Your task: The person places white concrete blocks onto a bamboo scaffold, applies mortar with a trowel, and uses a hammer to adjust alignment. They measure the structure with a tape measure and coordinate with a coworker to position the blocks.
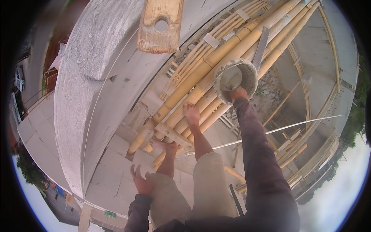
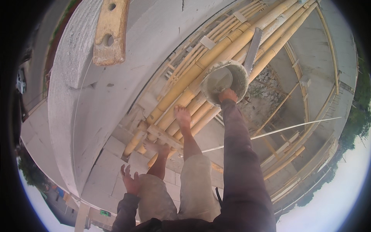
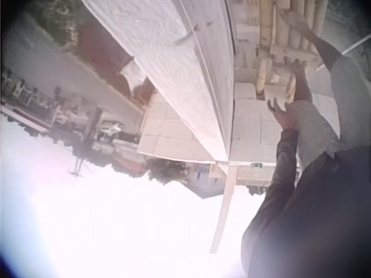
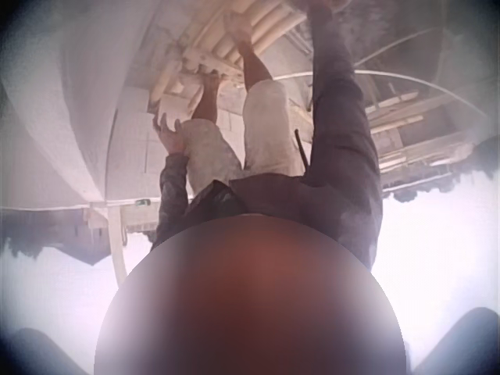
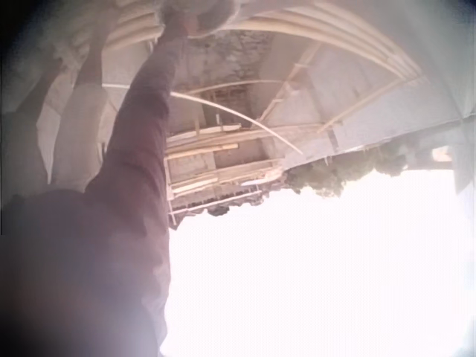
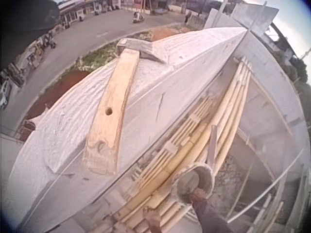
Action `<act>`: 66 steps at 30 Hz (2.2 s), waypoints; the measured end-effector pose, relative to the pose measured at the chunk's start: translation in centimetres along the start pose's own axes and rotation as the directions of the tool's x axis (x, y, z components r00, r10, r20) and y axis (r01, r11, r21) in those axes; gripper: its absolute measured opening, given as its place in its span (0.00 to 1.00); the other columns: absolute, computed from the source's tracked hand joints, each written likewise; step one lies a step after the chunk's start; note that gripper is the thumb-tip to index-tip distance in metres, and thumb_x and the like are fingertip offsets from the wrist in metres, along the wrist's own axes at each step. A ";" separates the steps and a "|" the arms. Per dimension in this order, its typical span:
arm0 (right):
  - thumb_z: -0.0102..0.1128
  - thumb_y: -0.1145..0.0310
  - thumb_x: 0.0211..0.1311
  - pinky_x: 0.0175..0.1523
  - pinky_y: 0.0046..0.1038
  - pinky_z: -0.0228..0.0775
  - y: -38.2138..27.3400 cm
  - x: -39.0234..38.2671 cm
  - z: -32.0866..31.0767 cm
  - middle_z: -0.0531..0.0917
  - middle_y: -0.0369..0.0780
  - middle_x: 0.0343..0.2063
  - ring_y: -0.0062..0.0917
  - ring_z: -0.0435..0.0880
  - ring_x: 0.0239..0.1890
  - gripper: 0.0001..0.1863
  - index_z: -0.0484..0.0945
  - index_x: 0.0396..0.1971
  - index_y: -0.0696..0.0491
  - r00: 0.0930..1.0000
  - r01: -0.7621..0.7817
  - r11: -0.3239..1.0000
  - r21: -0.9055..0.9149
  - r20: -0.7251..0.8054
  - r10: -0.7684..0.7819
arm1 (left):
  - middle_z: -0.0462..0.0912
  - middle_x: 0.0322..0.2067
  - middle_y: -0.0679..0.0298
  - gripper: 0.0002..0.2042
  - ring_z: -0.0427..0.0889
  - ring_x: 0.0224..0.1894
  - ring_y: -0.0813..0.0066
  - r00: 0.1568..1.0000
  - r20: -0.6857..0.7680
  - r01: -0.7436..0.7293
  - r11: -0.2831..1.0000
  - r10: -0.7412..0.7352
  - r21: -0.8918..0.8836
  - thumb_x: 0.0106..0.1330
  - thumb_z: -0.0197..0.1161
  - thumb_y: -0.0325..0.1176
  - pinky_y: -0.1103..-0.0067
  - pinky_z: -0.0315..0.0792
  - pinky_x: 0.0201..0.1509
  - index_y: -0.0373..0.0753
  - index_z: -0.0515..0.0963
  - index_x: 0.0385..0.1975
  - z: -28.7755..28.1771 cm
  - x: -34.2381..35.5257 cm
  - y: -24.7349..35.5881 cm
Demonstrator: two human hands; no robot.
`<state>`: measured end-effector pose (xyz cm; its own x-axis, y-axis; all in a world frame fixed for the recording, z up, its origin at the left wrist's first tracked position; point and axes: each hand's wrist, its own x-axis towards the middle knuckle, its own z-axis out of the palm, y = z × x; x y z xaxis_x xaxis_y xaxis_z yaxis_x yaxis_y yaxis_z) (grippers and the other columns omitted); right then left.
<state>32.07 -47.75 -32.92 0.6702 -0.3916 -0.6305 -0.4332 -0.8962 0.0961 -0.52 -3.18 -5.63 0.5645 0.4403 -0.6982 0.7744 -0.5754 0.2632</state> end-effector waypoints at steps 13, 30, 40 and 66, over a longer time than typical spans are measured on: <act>0.64 0.64 0.47 0.40 0.38 0.73 5.3 -19.9 -13.4 0.84 0.51 0.28 0.43 0.85 0.33 0.16 0.83 0.36 0.58 0.952 0.302 0.852 0.428 -0.180 -0.247 | 0.68 0.59 0.42 0.23 0.74 0.55 0.46 0.943 -0.127 0.264 0.923 -0.308 -0.280 0.54 0.67 0.28 0.64 0.72 0.58 0.33 0.75 0.52 0.2 -5.6 -6.8; 0.59 0.69 0.52 0.31 0.31 0.66 -23.6 -60.0 -23.1 0.77 0.44 0.22 0.23 0.73 0.25 0.11 0.74 0.33 0.60 0.373 0.749 0.410 0.520 0.180 -0.910 | 0.80 0.47 0.45 0.19 0.74 0.55 0.47 0.697 -0.161 0.371 0.542 -0.699 -0.754 0.54 0.67 0.38 0.63 0.68 0.61 0.34 0.81 0.43 0.7 -22.2 -15.4; 0.61 0.66 0.52 0.39 0.41 0.71 -35.7 -75.2 -7.6 0.81 0.52 0.30 0.44 0.82 0.34 0.16 0.74 0.35 0.63 0.298 0.918 0.323 0.232 0.137 -0.945 | 0.80 0.46 0.46 0.19 0.77 0.53 0.49 0.537 0.045 0.496 0.273 -0.842 -0.824 0.54 0.68 0.39 0.64 0.70 0.59 0.34 0.82 0.43 6.8 -28.6 -19.1; 0.60 0.69 0.58 0.15 0.27 0.67 -36.9 -70.9 -6.5 0.74 0.37 0.19 0.23 0.74 0.13 0.09 0.76 0.34 0.57 0.494 0.447 0.571 0.689 0.342 -0.799 | 0.84 0.35 0.52 0.14 0.82 0.39 0.62 0.713 -0.298 -0.177 0.247 -0.634 -0.953 0.61 0.61 0.37 0.73 0.74 0.44 0.32 0.83 0.39 -3.2 -11.2 -22.6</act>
<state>4.45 11.69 13.22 0.4712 0.5942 -0.6518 -0.3629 -0.5430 -0.7573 -23.40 7.09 -1.66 -0.0036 0.8843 -0.4668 0.3636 0.4360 0.8232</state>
